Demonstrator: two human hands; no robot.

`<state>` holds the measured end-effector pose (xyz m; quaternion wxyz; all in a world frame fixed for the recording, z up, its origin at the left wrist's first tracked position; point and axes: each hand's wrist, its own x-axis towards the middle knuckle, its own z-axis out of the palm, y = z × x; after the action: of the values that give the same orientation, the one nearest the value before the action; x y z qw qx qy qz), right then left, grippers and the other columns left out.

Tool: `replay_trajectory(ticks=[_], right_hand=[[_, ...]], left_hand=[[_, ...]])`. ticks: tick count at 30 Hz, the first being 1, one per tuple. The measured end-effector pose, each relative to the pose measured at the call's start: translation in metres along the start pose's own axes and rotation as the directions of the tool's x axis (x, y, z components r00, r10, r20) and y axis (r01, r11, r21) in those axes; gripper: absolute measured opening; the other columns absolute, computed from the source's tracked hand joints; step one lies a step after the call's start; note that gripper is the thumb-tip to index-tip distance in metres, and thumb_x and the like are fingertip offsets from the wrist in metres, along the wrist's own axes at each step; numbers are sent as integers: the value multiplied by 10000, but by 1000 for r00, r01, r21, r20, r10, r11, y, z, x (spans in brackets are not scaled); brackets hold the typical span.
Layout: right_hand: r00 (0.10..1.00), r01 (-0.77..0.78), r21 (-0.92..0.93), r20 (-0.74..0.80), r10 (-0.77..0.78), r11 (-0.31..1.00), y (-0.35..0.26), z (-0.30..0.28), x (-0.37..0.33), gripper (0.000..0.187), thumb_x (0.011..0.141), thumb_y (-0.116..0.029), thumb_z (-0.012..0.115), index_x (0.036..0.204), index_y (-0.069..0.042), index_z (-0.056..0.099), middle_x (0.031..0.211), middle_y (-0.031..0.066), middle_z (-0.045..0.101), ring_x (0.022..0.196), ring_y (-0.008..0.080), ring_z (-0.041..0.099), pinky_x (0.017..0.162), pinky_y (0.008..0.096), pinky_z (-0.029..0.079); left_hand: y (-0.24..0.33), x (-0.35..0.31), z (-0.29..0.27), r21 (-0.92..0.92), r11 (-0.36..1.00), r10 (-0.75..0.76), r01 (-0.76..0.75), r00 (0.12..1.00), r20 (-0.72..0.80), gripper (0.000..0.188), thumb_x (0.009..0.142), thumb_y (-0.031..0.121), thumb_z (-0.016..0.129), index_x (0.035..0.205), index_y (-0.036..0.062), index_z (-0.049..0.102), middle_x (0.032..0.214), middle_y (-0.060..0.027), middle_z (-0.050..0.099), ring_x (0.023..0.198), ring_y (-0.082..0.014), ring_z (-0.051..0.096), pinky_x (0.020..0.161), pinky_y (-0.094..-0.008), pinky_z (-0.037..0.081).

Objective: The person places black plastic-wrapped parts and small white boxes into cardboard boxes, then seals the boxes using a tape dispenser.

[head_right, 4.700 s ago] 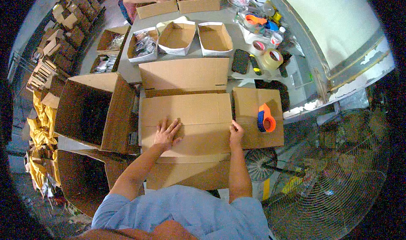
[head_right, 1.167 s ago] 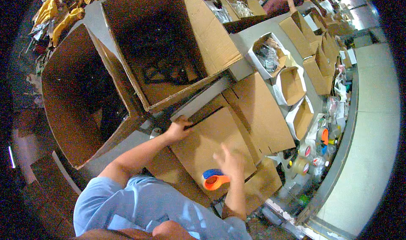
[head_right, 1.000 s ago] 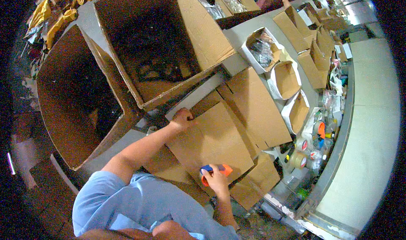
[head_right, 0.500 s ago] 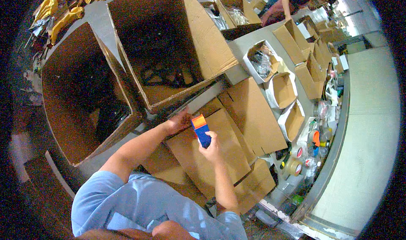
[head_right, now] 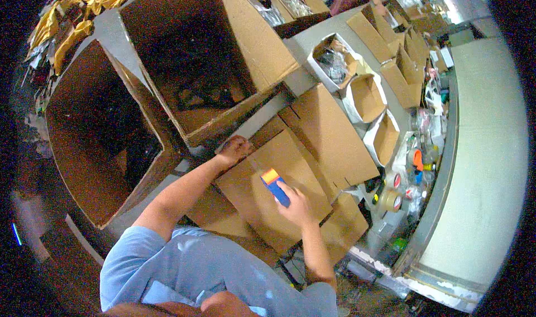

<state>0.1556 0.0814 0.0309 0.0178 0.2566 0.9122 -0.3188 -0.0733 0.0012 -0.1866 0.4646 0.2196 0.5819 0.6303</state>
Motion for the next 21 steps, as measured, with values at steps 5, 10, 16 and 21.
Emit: replay_trajectory(ticks=[5,10,16,21], right_hand=[[988,-111,-167,89,127,980,-5,5,22,546,684,-201,635,1222,-196,543,899,175,604,798,362,600,706,425,496],[966,-148,-220,177,189,964,-15,0,32,592,688,-244,603,1270,-252,492,951,198,592,841,389,594,745,461,493],[955,-202,-209,175,240,957,-3,4,27,602,692,-268,608,1280,-272,479,1002,198,599,898,396,594,784,459,495],[924,-263,-194,232,305,945,21,-21,-46,591,680,-245,634,1254,-300,507,982,188,611,899,372,605,775,453,505]], left_hand=[[10,7,2,542,840,59,-24,997,-46,231,842,197,604,788,-27,583,942,-175,556,873,-338,552,817,-398,435],[-22,8,4,811,570,419,-129,895,-152,205,804,178,626,902,0,595,891,-175,598,926,-353,556,807,-413,441],[61,-29,38,704,708,-2,46,998,-63,352,849,357,571,891,11,619,818,-205,619,772,-373,596,674,-439,454],[77,-27,31,752,655,-147,68,988,39,389,854,386,568,826,2,626,700,-204,595,681,-369,578,633,-434,438]])
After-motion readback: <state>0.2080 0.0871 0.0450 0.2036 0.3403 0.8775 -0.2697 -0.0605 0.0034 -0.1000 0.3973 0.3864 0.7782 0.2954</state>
